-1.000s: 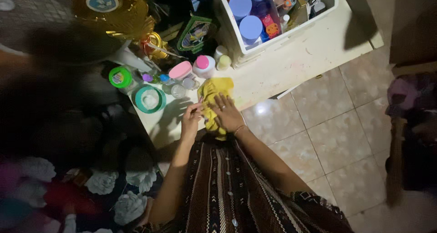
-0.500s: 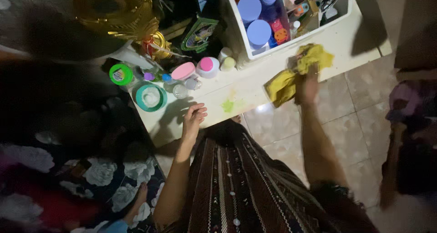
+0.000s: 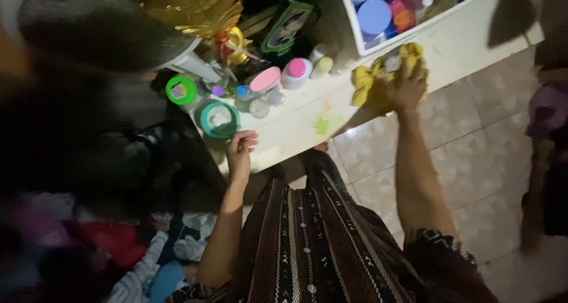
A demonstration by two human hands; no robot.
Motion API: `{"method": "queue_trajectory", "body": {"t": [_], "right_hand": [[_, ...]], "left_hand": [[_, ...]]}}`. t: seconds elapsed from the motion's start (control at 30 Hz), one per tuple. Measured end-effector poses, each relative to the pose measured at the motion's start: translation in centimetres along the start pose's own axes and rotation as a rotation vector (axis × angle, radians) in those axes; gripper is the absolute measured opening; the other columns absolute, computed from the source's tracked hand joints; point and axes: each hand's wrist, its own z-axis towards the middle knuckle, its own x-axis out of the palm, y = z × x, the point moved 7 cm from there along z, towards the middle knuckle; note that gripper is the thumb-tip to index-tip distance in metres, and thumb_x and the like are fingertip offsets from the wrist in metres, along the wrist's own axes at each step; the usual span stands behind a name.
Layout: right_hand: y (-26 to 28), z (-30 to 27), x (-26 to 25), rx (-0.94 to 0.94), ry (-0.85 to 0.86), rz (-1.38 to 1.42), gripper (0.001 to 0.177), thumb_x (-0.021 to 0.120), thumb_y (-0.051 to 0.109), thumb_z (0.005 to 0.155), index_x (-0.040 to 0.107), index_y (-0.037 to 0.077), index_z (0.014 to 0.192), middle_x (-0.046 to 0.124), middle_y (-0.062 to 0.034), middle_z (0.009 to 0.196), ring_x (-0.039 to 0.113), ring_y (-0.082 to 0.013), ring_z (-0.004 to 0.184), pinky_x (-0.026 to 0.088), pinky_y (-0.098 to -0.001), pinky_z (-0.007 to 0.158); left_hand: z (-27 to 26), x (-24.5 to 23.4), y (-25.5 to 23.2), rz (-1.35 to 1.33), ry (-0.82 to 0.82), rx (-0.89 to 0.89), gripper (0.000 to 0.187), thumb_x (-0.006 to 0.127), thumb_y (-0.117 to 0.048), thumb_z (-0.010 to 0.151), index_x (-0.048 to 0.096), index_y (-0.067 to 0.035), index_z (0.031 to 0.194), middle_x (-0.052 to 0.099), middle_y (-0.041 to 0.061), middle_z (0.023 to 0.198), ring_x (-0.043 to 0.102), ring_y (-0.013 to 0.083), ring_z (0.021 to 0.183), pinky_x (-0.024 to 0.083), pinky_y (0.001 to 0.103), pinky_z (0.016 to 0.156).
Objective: The person wipes a white vanity surface with a yellow cloth, moving various cosmetic containers and a plastic organizer aside to clean underneath. They also wipe the mirror and handle a purple ring light, placing it back on the vanity.
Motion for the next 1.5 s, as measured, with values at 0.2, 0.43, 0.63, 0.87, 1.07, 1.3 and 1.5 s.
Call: {"method": "queue_trajectory", "body": {"t": [0.2,0.43,0.63,0.87,1.07,1.3,1.5], "right_hand": [[15.9,-9.5,-0.4,0.087,0.189,-0.027,0.101,0.053,0.084,0.088,0.025,0.025,0.165,0.013,-0.0279,0.167,0.009,-0.0538,0.150,0.007,-0.0765,0.114],[27.4,-17.9,-0.2,0.031,0.199,0.087,0.081,0.052,0.070,0.098,0.030,0.032,0.166,0.014,-0.0206,0.171,0.012,-0.0529,0.154,0.005,-0.0721,0.122],[34.8,-23.4,3.1,-0.187,0.199,0.114,0.076,0.062,0.057,0.091,0.038,0.031,0.159,0.023,-0.0223,0.168,0.021,-0.0531,0.150,0.013,-0.0716,0.118],[43.1,-30.3,1.5,-0.716,0.313,0.347,0.054,0.067,0.022,0.096,0.064,0.038,0.148,0.054,-0.0071,0.151,0.050,-0.0337,0.133,0.043,-0.0440,0.113],[41.9,-27.9,-1.0,-0.663,0.404,0.470,0.066,0.068,0.018,0.067,0.069,0.020,0.133,0.062,-0.0148,0.134,0.057,-0.0367,0.110,0.051,-0.0430,0.097],[39.8,-20.0,-1.4,-0.428,0.132,0.165,0.060,0.069,0.006,0.081,0.070,0.027,0.137,0.058,-0.0136,0.140,0.052,-0.0383,0.120,0.044,-0.0494,0.100],[46.8,-25.3,-2.1,-0.842,0.284,0.670,0.044,0.068,0.016,0.086,0.062,0.021,0.130,0.060,-0.0081,0.139,0.059,-0.0329,0.130,0.046,-0.0496,0.116]], "left_hand": [[-0.2,-8.0,-4.9,0.401,-0.312,0.428,0.039,0.070,-0.010,0.099,0.056,-0.006,0.135,0.060,0.017,0.134,0.056,0.0310,0.122,0.047,0.042,0.107],[1.6,-7.8,-9.1,0.673,-0.102,0.435,0.118,0.097,-0.024,0.071,0.020,-0.009,0.160,0.035,0.026,0.153,0.034,0.0464,0.141,0.034,0.060,0.115],[4.0,-5.9,-7.3,0.759,-0.036,0.522,0.125,0.101,-0.027,0.065,0.019,-0.012,0.158,0.029,0.030,0.154,0.031,0.0497,0.141,0.029,0.064,0.113],[5.5,-5.4,-6.1,0.670,-0.006,0.399,0.119,0.096,-0.022,0.069,0.019,-0.016,0.159,0.027,0.036,0.155,0.026,0.0574,0.144,0.035,0.061,0.115],[1.6,-8.5,-9.5,0.707,-0.061,0.408,0.108,0.092,-0.028,0.074,0.025,-0.016,0.158,0.029,0.034,0.154,0.034,0.0518,0.142,0.036,0.059,0.117],[-1.6,-13.4,-12.0,0.812,-0.099,0.590,0.107,0.093,-0.027,0.074,0.026,-0.008,0.156,0.040,0.023,0.154,0.036,0.0503,0.139,0.021,0.069,0.119],[-1.5,-14.3,-11.6,0.720,-0.135,0.528,0.103,0.091,-0.031,0.077,0.028,-0.007,0.156,0.039,0.023,0.154,0.036,0.0489,0.139,0.031,0.063,0.118]]}}
